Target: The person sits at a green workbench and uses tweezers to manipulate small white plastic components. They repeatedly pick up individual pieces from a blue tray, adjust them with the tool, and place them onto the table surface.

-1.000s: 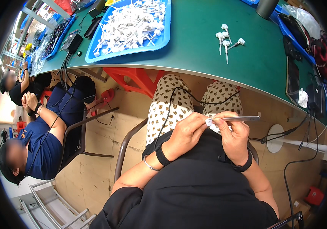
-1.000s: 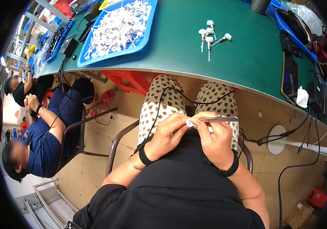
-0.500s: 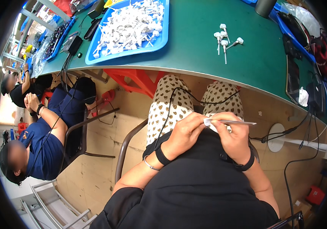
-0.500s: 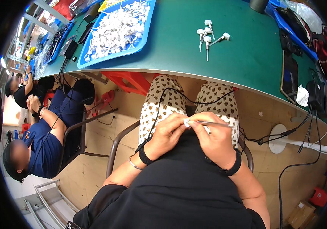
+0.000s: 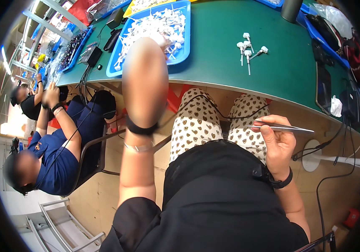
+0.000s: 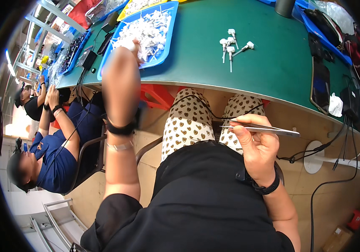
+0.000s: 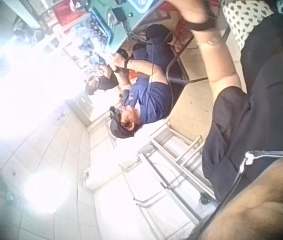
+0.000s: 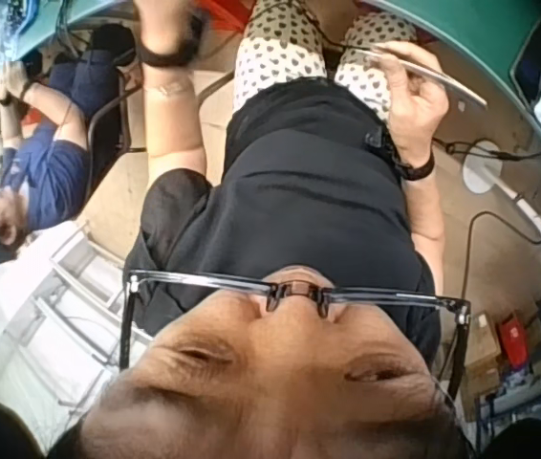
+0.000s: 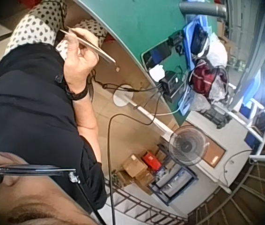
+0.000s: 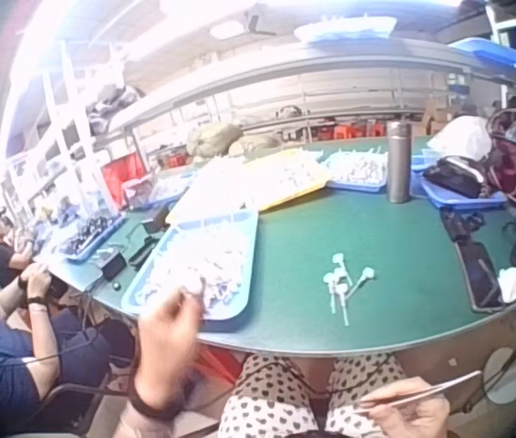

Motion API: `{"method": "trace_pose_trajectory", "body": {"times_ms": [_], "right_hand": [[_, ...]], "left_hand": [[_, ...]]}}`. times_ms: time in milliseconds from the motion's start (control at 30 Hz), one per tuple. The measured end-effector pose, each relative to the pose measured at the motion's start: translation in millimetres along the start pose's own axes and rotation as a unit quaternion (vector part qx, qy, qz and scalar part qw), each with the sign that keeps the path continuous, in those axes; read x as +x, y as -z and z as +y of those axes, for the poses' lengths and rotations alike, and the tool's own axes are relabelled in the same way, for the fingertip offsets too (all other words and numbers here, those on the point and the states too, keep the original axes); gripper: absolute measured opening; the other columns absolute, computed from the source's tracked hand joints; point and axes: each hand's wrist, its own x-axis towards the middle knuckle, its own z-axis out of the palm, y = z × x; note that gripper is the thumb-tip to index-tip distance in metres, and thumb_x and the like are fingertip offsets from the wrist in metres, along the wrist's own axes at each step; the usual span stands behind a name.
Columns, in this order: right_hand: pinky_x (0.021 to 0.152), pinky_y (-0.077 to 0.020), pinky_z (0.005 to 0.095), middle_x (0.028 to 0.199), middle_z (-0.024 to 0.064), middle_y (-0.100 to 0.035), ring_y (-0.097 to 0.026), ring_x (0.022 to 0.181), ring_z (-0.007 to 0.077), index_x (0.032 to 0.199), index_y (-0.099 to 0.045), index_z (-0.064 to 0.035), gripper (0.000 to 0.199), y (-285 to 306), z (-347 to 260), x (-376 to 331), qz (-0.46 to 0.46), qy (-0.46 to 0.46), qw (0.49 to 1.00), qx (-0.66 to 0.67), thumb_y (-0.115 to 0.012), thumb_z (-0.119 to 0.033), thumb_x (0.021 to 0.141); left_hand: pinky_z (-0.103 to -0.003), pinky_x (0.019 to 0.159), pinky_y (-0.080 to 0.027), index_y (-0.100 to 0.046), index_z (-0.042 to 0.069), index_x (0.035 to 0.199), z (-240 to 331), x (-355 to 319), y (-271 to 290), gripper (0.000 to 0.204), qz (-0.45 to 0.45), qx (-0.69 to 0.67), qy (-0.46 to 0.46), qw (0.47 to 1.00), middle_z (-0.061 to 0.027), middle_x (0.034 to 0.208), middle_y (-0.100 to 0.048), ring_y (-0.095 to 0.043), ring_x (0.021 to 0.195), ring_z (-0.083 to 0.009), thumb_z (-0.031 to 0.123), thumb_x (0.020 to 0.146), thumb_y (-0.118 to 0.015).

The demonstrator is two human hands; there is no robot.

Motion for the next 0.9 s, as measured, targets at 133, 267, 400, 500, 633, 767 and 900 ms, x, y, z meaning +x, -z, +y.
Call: {"method": "trace_pose_trajectory", "body": {"times_ms": [133,267,400,500,633,767,900], "right_hand": [[0.083,-0.0573,0.0278,0.102,0.0128,-0.072,-0.070,0.092,0.0157,0.117,-0.061,0.0046,0.021,3,-4,0,-0.010,0.002,1.000,-0.009,-0.067,-0.003,0.099],[0.083,-0.0577,0.0277,0.103,0.0126,-0.071,-0.070,0.091,0.0155,0.118,-0.060,0.0043,0.020,6,-11,3,0.005,-0.006,1.000,0.002,-0.066,-0.003,0.100],[0.082,-0.0583,0.0279,0.102,0.0120,-0.071,-0.069,0.090,0.0148,0.118,-0.060,0.0042,0.020,10,-11,4,0.007,-0.002,1.000,0.007,-0.065,-0.003,0.100],[0.082,-0.0584,0.0279,0.102,0.0121,-0.071,-0.069,0.091,0.0146,0.119,-0.060,0.0043,0.020,12,-13,2,0.006,0.006,1.000,-0.002,-0.065,-0.003,0.100],[0.082,-0.0586,0.0281,0.102,0.0122,-0.071,-0.069,0.090,0.0148,0.118,-0.061,0.0045,0.020,13,-13,3,0.008,0.009,1.000,0.018,-0.066,-0.003,0.100],[0.082,-0.0585,0.0281,0.102,0.0117,-0.071,-0.069,0.090,0.0153,0.117,-0.061,0.0041,0.019,11,-13,2,-0.003,0.002,1.000,0.012,-0.066,-0.003,0.100],[0.082,-0.0583,0.0282,0.102,0.0114,-0.071,-0.070,0.092,0.0159,0.117,-0.062,0.0036,0.019,11,-14,0,-0.007,0.002,1.000,0.003,-0.066,-0.002,0.100]], "left_hand": [[-0.031,0.068,-0.056,-0.058,-0.001,0.138,-62,67,3,0.056,0.097,0.198,-0.114,0.969,-0.0179,0.096,-0.073,-0.071,0.075,-0.0191,0.019,0.090,-0.079],[-0.035,0.076,-0.057,-0.067,-0.001,0.125,16,48,-43,0.044,-0.098,0.102,-0.046,0.989,-0.0163,0.104,-0.075,-0.072,0.084,-0.0222,0.024,0.089,-0.079],[-0.045,0.081,-0.057,-0.076,0.000,0.099,51,33,-111,0.026,-0.205,0.136,-0.100,0.964,-0.0207,0.093,-0.074,-0.072,0.087,-0.0395,0.025,0.092,-0.070],[-0.047,0.080,-0.056,-0.076,-0.001,0.088,61,40,-137,0.034,-0.290,0.194,-0.021,0.937,-0.0231,0.087,-0.073,-0.071,0.085,-0.0414,0.033,0.091,-0.071],[-0.047,0.079,-0.056,-0.076,-0.002,0.087,63,42,-145,0.034,-0.283,0.197,-0.019,0.938,-0.0243,0.084,-0.072,-0.071,0.083,-0.0413,0.032,0.089,-0.074],[-0.044,0.076,-0.056,-0.075,-0.003,0.085,43,46,-149,0.030,-0.273,0.168,-0.009,0.947,-0.0225,0.081,-0.072,-0.070,0.078,-0.0381,0.027,0.088,-0.075],[-0.038,0.068,-0.057,-0.069,-0.005,0.080,35,50,-138,0.028,-0.229,0.115,0.009,0.966,-0.0186,0.074,-0.071,-0.071,0.070,-0.0262,0.022,0.088,-0.073]]}}
